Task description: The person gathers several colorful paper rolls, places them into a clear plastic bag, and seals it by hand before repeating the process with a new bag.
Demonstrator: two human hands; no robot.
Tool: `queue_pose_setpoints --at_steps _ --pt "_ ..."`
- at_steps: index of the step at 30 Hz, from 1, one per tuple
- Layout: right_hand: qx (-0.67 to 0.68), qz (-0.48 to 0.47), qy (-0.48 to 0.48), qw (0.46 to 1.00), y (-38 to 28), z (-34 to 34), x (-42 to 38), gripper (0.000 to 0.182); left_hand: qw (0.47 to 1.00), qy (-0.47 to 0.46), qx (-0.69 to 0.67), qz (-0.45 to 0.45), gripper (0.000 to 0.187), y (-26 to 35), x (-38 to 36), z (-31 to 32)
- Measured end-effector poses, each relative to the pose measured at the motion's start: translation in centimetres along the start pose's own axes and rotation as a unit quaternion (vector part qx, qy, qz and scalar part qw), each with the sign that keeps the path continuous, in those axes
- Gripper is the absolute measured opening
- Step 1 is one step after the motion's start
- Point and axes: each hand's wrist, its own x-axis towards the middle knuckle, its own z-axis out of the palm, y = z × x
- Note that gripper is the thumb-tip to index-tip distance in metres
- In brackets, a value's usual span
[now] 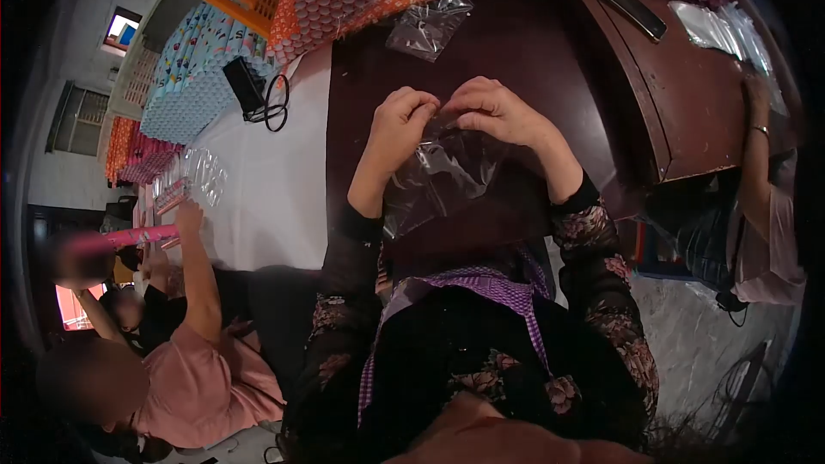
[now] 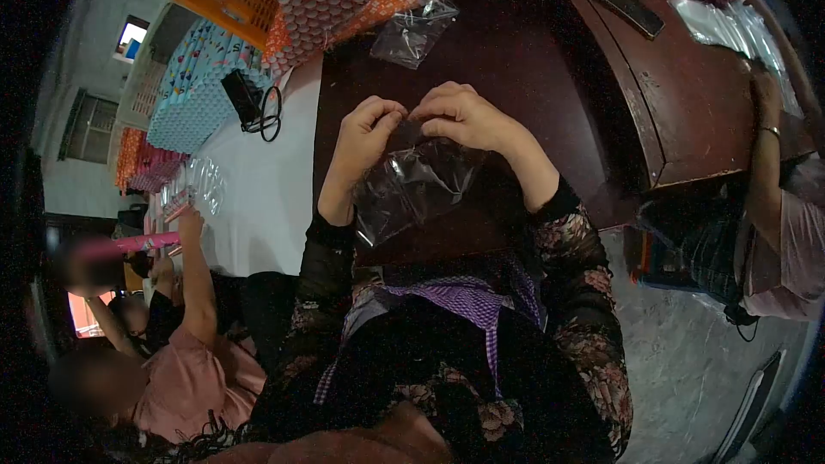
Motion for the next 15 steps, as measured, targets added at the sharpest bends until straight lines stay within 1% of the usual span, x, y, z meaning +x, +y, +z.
queue_pose_setpoints --at_steps 1,3,6,8,10,12,14,15 --pt "-0.007 -0.011 0.002 1.0 0.2 0.2 -0.2 0.021 1.0 -0.001 0.0 0.001 0.011 0.0 0.0 0.1" --pt "-0.013 -0.021 0.004 1.0 0.3 0.2 -0.3 0.022 0.997 0.007 0.067 0.049 0.011 0.0 0.2 0.4" --pt "0.002 -0.039 -0.005 0.999 0.5 0.1 -0.4 0.02 0.995 0.015 0.085 0.049 0.01 0.4 0.1 0.5" --pt "-0.052 -0.029 0.01 0.998 1.2 0.2 -0.4 0.019 0.995 0.022 0.084 0.056 0.011 0.3 0.1 0.4" --pt "-0.066 -0.042 0.018 0.997 1.8 0.0 -0.4 0.018 0.994 0.029 0.082 0.063 0.012 0.5 0.1 0.3" --pt "-0.082 -0.055 0.026 0.995 1.4 -0.3 -0.2 0.017 0.996 0.05 0.05 0.046 0.014 0.7 0.1 0.2" --pt "0.021 -0.069 0.034 0.997 0.2 -0.4 0.1 0.015 0.996 0.043 0.055 0.053 0.015 0.8 0.0 0.2" --pt "0.021 -0.069 0.033 0.997 0.0 -0.2 0.0 0.015 0.996 0.036 0.061 0.059 0.016 0.8 0.0 0.1"
